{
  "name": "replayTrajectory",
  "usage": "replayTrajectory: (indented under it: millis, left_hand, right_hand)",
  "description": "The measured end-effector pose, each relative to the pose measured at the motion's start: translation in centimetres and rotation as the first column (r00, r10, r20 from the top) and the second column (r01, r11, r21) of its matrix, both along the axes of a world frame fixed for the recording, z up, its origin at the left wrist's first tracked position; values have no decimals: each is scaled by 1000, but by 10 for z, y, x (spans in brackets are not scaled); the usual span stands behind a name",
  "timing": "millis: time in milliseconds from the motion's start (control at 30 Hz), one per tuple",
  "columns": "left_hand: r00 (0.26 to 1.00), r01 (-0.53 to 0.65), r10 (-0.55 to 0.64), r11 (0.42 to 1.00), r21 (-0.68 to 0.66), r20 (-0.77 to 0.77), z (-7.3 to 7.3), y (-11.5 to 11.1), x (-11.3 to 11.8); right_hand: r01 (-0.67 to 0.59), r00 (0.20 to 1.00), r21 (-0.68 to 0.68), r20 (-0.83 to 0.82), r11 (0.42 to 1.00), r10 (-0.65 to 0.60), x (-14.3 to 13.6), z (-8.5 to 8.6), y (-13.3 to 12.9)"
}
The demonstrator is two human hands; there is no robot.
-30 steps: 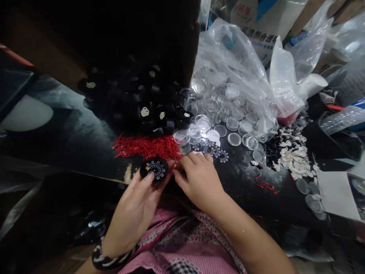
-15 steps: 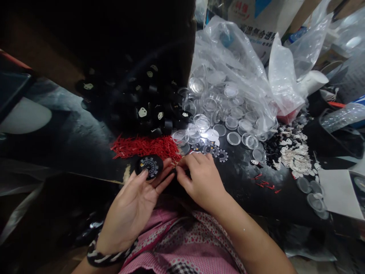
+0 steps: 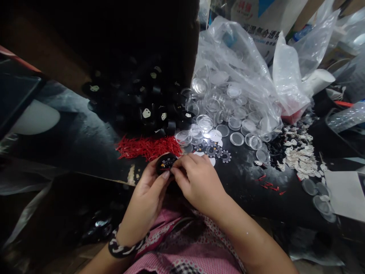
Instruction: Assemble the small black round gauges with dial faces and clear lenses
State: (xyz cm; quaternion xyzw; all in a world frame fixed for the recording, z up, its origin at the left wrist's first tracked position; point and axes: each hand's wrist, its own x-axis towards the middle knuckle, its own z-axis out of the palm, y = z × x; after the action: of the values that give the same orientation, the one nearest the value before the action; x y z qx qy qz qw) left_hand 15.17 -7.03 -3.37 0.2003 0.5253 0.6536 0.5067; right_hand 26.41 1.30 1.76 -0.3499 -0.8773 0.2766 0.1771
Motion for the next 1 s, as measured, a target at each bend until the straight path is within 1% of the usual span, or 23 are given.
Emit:
replayTrajectory:
  millis: [133,233,300,433,500,600,700,833,933,1000]
  left_hand:
    - [998,22,-23,999,-29,-64,7,-3,-2]
    - [997,30,-32,999,-31,-63,13,-5,-2]
    - [998,32,-34,999,-26,-60,15,-6,-2]
    - [999,38,-39,998,-52,-28,18,-9,-2]
    - [999,43,-44,997,-56,-14,19,-10,-2]
    - [998,42,-44,998,-57,-34,20,-10,-1]
    - [996,46,-49,998,-45,-77,24,-11,0]
    - [979,27,-33,999,-29,-202,27,-11,1]
    - [952,-4,-6,999,-33,-306,28,-10,2]
    - [932,-18,7,999,-28,-363,30,-11,3]
  right_hand:
    - [12,999,-76,-49,997,-16,2,3,-2]
    - [25,994,-152,-104,988,-41,4,5,-4]
    - [31,993,-174,-108,984,-50,6,6,-4]
    - [-24,989,-216,-146,976,-8,10,10,-4]
    - [-36,988,-200,-152,979,5,11,12,-4]
    - [-17,991,-148,-135,989,-3,12,12,-4]
    - [-15,989,-153,-147,988,-8,13,11,-5]
    - [-5,990,-133,-139,991,-14,14,10,-7]
    - [-19,990,-108,-143,994,3,14,11,-11]
    - [-17,990,-116,-143,993,0,14,12,-13]
